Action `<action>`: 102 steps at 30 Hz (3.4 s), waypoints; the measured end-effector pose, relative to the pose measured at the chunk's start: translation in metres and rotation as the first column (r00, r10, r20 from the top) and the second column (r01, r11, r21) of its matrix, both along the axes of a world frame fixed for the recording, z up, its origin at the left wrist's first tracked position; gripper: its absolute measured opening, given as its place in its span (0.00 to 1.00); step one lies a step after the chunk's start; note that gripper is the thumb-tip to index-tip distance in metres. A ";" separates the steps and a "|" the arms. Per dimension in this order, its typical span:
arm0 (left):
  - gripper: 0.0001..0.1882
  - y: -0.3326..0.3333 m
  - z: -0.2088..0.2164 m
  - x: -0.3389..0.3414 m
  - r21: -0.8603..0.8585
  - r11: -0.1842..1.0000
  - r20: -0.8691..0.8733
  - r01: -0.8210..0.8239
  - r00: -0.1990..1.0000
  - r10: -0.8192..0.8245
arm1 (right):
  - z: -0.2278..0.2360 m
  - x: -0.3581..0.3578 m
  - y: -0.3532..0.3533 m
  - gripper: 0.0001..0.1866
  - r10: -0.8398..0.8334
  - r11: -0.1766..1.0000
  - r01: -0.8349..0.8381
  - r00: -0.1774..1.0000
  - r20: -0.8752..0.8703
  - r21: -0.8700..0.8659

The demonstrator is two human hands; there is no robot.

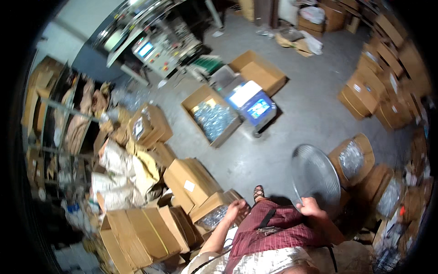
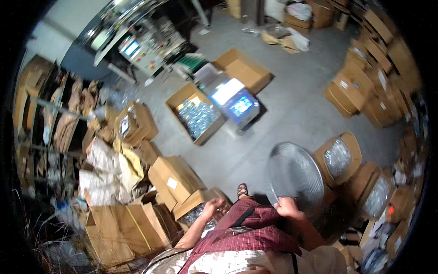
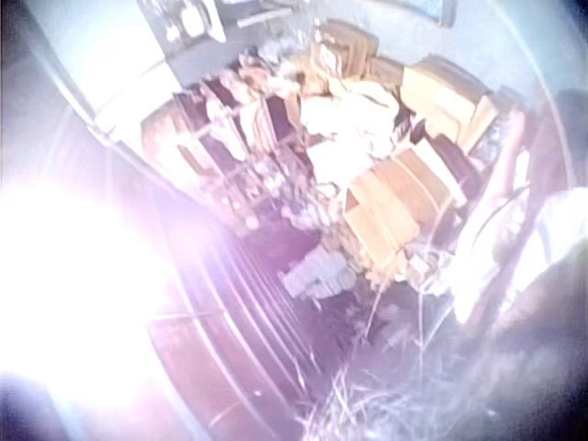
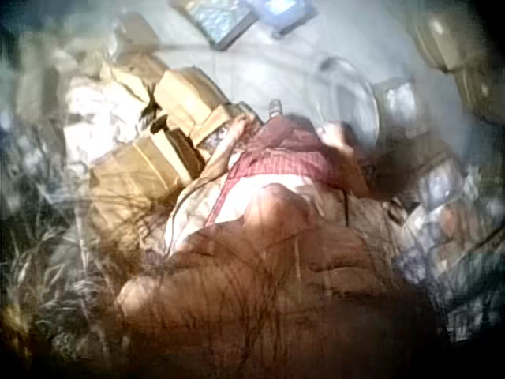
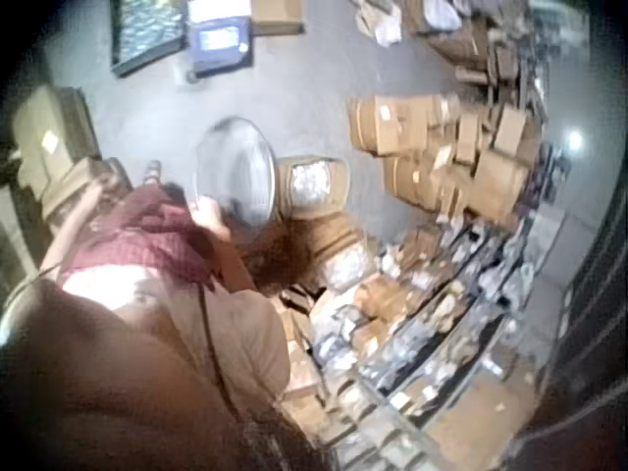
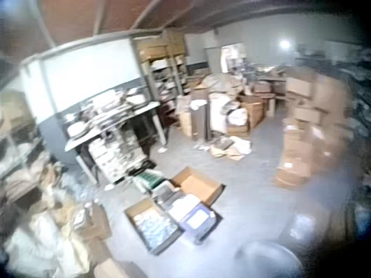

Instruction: The person operates a machine interface, then removes a plastic bag of small metal parts from a rotating drum. They walk to a cardboard box and use a metal sieve to scoop and separate the parts, repeatedly transferring them between the box and the sieve.

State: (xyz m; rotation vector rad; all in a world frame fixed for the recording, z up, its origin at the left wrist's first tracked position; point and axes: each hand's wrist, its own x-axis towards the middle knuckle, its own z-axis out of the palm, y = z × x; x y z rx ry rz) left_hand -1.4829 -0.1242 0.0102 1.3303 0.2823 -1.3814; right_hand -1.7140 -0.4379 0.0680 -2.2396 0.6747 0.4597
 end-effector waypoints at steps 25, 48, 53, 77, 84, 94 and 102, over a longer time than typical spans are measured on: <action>0.45 0.116 -0.097 0.534 0.227 0.665 0.256 -0.711 0.703 0.664 | -0.318 0.799 -0.068 0.45 0.645 0.755 -0.648 0.761 -0.067 -0.099; 0.29 0.164 -0.295 0.617 0.301 0.830 -0.014 -0.470 0.868 0.496 | -0.471 0.880 -0.064 0.28 0.469 0.878 -0.461 0.882 0.038 -0.131; 0.30 0.221 -0.317 0.594 0.435 0.896 0.228 -0.090 0.973 -0.013 | -0.333 0.871 -0.024 0.25 0.244 0.969 -0.239 0.871 0.426 -0.065; 0.33 0.201 -0.361 0.597 0.539 0.664 -0.043 -0.518 0.770 0.637 | -0.550 0.964 -0.049 0.59 0.389 0.860 -0.505 0.743 -0.545 -0.073; 0.27 0.219 -0.374 0.593 0.621 0.681 -0.049 -0.387 0.848 0.527 | -0.554 0.943 -0.058 0.46 0.320 0.905 -0.396 0.875 -0.364 -0.157; 0.14 0.242 -0.391 0.584 0.549 0.792 0.033 -0.268 0.953 0.300 | -0.342 0.845 -0.016 0.41 0.011 0.974 -0.068 0.967 0.254 0.217; 0.05 0.187 -0.369 0.614 0.611 0.691 -0.084 -0.386 0.837 0.541 | -0.406 0.887 -0.018 0.50 0.086 0.953 -0.100 0.994 0.062 0.287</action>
